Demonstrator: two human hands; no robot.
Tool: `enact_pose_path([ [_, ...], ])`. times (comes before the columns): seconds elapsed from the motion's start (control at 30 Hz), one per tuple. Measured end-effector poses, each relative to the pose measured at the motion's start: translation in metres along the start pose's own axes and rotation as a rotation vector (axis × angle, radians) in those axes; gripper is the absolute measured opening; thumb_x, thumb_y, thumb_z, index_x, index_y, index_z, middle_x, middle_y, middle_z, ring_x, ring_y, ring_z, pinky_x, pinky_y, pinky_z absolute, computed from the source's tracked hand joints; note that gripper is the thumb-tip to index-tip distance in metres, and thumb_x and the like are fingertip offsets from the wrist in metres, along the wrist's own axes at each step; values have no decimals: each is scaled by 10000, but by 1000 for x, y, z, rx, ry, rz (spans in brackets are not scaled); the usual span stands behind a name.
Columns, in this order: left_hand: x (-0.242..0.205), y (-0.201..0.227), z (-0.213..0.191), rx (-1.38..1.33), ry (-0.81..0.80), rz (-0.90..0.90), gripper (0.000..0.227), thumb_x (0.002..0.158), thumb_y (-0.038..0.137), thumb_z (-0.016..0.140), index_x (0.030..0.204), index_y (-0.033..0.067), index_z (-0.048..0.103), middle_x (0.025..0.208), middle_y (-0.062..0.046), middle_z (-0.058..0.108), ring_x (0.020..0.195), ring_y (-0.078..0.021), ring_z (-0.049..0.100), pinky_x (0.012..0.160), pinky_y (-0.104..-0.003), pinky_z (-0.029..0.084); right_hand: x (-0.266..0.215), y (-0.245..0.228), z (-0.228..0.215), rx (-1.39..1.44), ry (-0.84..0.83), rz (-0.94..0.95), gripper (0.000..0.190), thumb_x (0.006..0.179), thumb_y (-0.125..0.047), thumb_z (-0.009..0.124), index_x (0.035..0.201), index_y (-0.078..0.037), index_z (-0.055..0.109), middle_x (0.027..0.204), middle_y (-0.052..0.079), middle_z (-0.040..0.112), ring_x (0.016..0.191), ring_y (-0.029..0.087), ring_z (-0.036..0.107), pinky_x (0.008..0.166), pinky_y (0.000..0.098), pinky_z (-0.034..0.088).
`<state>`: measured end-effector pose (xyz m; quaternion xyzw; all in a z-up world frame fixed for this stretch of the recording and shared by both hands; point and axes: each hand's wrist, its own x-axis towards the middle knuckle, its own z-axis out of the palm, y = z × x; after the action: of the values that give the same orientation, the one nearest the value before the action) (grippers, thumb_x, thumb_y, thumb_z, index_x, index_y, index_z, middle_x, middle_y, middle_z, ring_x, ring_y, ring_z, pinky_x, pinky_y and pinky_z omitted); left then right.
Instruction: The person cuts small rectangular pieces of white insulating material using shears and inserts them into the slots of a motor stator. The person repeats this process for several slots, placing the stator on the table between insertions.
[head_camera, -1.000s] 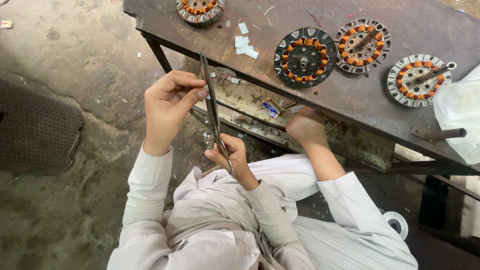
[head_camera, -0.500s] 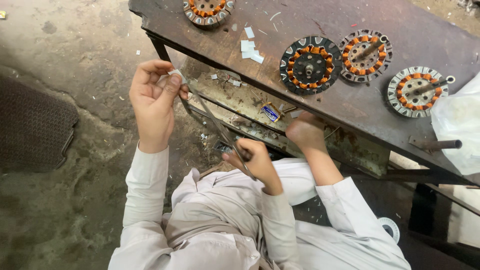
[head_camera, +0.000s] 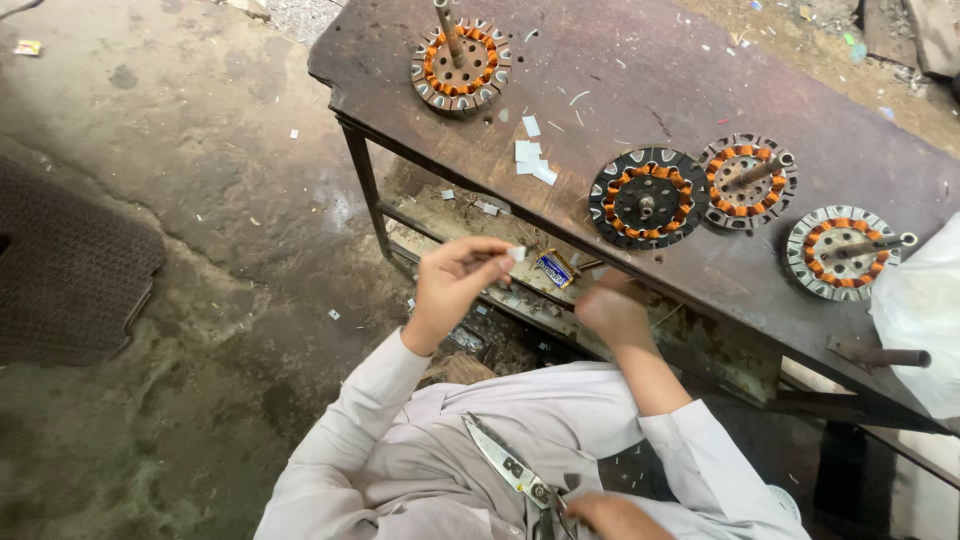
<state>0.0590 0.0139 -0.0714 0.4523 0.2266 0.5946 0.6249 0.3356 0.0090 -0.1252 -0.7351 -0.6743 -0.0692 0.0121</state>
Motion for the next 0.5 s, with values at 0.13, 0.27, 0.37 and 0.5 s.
enact_pose_path([
  [0.13,-19,-15,35,-37,-128,-40,208,966,-21,708,1165,-81,698,1098,-115,729,943,-134,710,842,-274,610,-90,-32,-95,614,259,-176,241,838,-58,716,1052,38,663,1098,152,668,978,250,669,867,316,534],
  [0.27,-32,-9,50,-139,-195,-95,194,986,-12,694,1166,-83,691,1139,-113,708,1017,-145,713,908,-289,620,-111,-66,-137,1072,399,-63,140,917,36,737,1042,49,675,1039,88,690,910,149,684,830,244,554],
  [0.37,-33,-3,53,-122,-195,-96,200,985,-8,690,1172,-82,685,1150,-119,713,1005,-149,710,887,-285,613,-100,-78,-146,1323,407,38,176,926,41,701,1096,55,659,1091,80,644,966,112,688,858,225,572],
  [0.5,-31,-5,59,-57,-207,-75,191,997,-4,686,1171,-85,691,1119,-122,715,975,-145,712,873,-283,616,-95,-70,-148,1302,401,55,140,943,72,704,1082,73,695,1085,86,669,942,109,669,827,219,550],
])
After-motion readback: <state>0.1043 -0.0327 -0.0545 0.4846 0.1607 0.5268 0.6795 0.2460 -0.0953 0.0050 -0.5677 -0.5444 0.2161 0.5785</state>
